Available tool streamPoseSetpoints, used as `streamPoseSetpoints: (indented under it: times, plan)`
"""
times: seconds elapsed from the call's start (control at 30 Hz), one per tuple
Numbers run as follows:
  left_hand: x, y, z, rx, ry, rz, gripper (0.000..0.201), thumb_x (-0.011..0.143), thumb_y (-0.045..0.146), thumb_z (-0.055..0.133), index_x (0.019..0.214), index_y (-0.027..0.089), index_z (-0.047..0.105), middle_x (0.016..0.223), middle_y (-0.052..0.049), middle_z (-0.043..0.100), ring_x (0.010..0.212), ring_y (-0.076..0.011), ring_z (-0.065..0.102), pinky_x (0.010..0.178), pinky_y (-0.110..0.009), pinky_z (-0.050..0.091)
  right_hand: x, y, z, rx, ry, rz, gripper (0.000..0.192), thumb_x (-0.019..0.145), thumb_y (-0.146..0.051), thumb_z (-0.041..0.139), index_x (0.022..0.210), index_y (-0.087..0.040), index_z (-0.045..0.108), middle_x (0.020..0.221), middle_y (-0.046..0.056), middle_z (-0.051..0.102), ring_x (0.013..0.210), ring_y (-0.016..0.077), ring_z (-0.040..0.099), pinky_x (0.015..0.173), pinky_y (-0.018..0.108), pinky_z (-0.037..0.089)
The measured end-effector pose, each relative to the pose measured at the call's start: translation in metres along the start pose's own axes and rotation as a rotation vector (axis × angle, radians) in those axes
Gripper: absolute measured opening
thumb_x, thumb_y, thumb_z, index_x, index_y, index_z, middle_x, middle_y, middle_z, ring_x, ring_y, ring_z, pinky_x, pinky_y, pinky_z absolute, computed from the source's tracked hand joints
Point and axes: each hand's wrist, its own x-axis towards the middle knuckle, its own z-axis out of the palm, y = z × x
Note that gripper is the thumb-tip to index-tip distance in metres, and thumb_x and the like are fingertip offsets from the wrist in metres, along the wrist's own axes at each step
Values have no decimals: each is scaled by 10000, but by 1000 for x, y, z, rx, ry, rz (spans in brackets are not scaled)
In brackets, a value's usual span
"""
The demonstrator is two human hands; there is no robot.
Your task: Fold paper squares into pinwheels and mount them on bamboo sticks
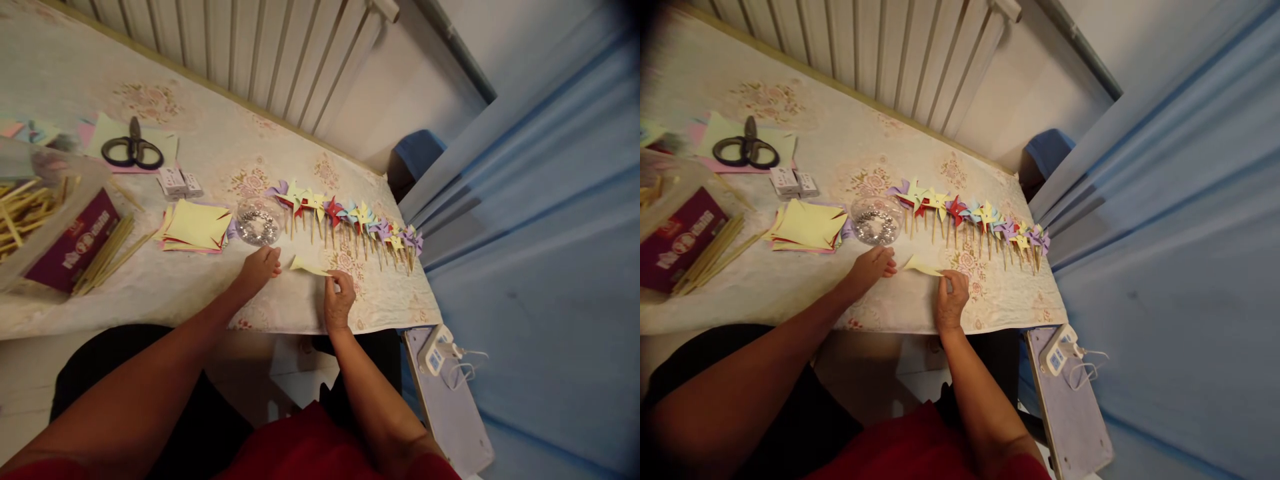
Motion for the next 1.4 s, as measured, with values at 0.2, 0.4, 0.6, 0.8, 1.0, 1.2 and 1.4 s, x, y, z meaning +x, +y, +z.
streamPoseSetpoints:
  times: [0.2,0.4,0.6,0.8,1.0,1.2,1.4]
  plan:
    - [-8,4,2,-396,-260,-238,552,827,678,560,922,134,577,810,-124,690,785,-267,714,782,-414,551,16,-8,-3,-26,88,-117,160,945,-257,522,868,-209,653,877,41,676,876,186,607,842,362,469]
    - [-9,2,8,-842,-650,-255,697,863,719,449,1217,134,588,1233,-200,662,1128,-298,640,995,-470,457,12,-15,6,-90,-7,-306,156,927,-166,513,904,-215,659,925,67,681,930,201,596,859,394,471]
    - [-12,-3,14,-932,-608,-228,465,913,379,599,1307,134,566,1169,-161,701,1057,-247,660,964,-426,486,-2,-18,16,-114,-92,-361,155,922,-165,537,929,-222,681,966,73,680,948,210,576,854,402,457]
    - [-15,-4,19,-976,-511,-191,404,825,171,652,1223,105,628,1087,-150,723,973,-241,674,856,-379,533,-7,-27,20,-86,-124,-394,143,918,-163,556,933,-230,682,985,69,683,968,215,568,867,408,452]
    - [-15,-4,22,-1016,-403,-197,346,790,103,639,1136,96,656,979,-117,738,916,-230,670,768,-330,529,-10,-30,21,-77,-165,-390,127,925,-181,561,930,-226,679,989,71,689,960,216,581,863,407,445]
    - [-17,-1,23,-1002,-352,-162,337,735,98,694,1068,120,658,906,-80,731,858,-191,662,669,-256,515,-7,-38,22,-54,-192,-328,123,947,-230,561,932,-212,681,919,63,694,908,206,583,853,383,433]
    - [-20,4,25,-966,-337,-120,327,711,116,709,1033,127,661,890,-71,723,895,-190,674,679,-250,539,-3,-43,26,-46,-217,-143,201,961,-261,518,870,-212,690,826,32,697,831,192,578,828,342,429]
